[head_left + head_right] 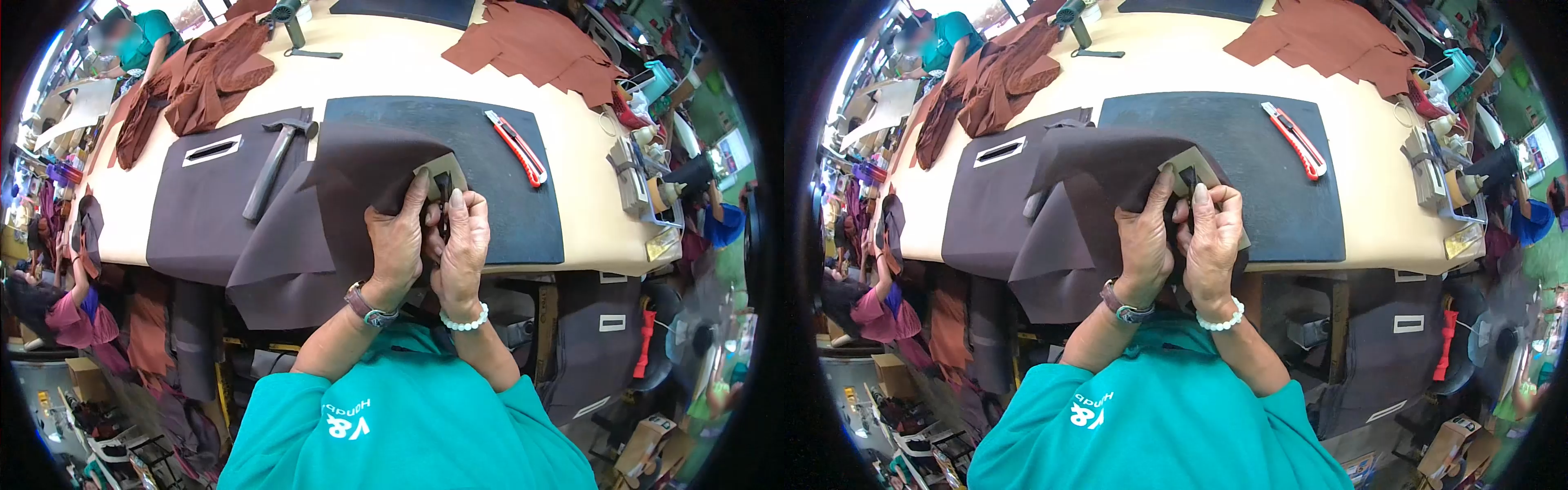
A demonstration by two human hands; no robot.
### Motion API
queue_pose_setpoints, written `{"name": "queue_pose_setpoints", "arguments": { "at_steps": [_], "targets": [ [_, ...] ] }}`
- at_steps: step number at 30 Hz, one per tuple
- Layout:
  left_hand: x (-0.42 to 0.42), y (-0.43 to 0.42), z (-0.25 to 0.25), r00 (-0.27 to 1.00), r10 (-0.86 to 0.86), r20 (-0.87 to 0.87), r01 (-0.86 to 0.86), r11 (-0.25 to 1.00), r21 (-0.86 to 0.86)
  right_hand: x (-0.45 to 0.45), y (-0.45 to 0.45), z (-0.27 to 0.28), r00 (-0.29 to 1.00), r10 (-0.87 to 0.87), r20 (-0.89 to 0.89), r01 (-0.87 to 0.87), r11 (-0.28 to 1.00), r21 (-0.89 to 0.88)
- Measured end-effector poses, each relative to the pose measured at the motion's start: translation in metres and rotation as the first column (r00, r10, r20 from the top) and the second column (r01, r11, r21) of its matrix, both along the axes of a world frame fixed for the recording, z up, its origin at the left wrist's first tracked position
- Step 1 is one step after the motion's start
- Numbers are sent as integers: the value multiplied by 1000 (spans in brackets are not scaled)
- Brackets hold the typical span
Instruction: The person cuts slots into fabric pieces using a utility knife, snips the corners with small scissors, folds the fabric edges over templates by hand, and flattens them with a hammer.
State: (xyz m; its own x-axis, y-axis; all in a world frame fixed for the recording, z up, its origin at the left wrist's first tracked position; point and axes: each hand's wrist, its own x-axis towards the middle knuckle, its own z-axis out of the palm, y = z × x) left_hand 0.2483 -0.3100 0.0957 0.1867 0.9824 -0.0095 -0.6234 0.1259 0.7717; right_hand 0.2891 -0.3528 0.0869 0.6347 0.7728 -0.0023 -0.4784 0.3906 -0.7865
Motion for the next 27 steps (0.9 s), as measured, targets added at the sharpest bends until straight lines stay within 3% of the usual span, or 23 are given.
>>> {"name": "queue_pose_setpoints", "arguments": {
  "at_steps": [9, 12, 14, 15, 17, 18, 20, 23, 26, 27],
  "targets": [
    [0, 4, -3, 998, -56, 3, 56, 998, -14, 4, 1, -5, 1000, -19, 11, 19, 1000, -10],
    [2, 11, 1, 998, -56, -17, 56, 998, 0, 14, -3, -2, 997, 81, 11, -81, 996, -41],
    [4, 20, 3, 997, -72, -28, 72, 997, 3, 25, -13, 1, 987, 56, 150, -38, 992, -123],
    [3, 26, 1, 995, -92, -33, 93, 996, 0, 37, -22, 1, 948, 16, 317, 46, 981, -187],
    [-1, 35, -3, 987, -156, -45, 158, 987, 28, 65, -33, -11, 643, -41, 764, 382, 882, -274],
    [-3, 37, -3, 985, -165, -55, 166, 986, 19, 84, -37, -23, 398, -5, 917, 574, 781, -245],
    [-3, 39, -3, 981, -182, -69, 182, 983, 5, 112, -46, -42, 50, 169, 984, 724, 673, -152],
    [-1, 38, -4, 980, -183, -76, 187, 982, 38, 127, -49, -49, -275, 257, 926, 730, 682, 28],
    [-1, 34, -1, 977, -193, -87, 200, 977, 77, 109, -28, -5, -100, 24, 995, 499, 866, 29],
    [-2, 32, 1, 975, -205, -82, 211, 975, 69, 102, -22, 8, -117, -14, 993, 415, 908, 62]
  ]
}}
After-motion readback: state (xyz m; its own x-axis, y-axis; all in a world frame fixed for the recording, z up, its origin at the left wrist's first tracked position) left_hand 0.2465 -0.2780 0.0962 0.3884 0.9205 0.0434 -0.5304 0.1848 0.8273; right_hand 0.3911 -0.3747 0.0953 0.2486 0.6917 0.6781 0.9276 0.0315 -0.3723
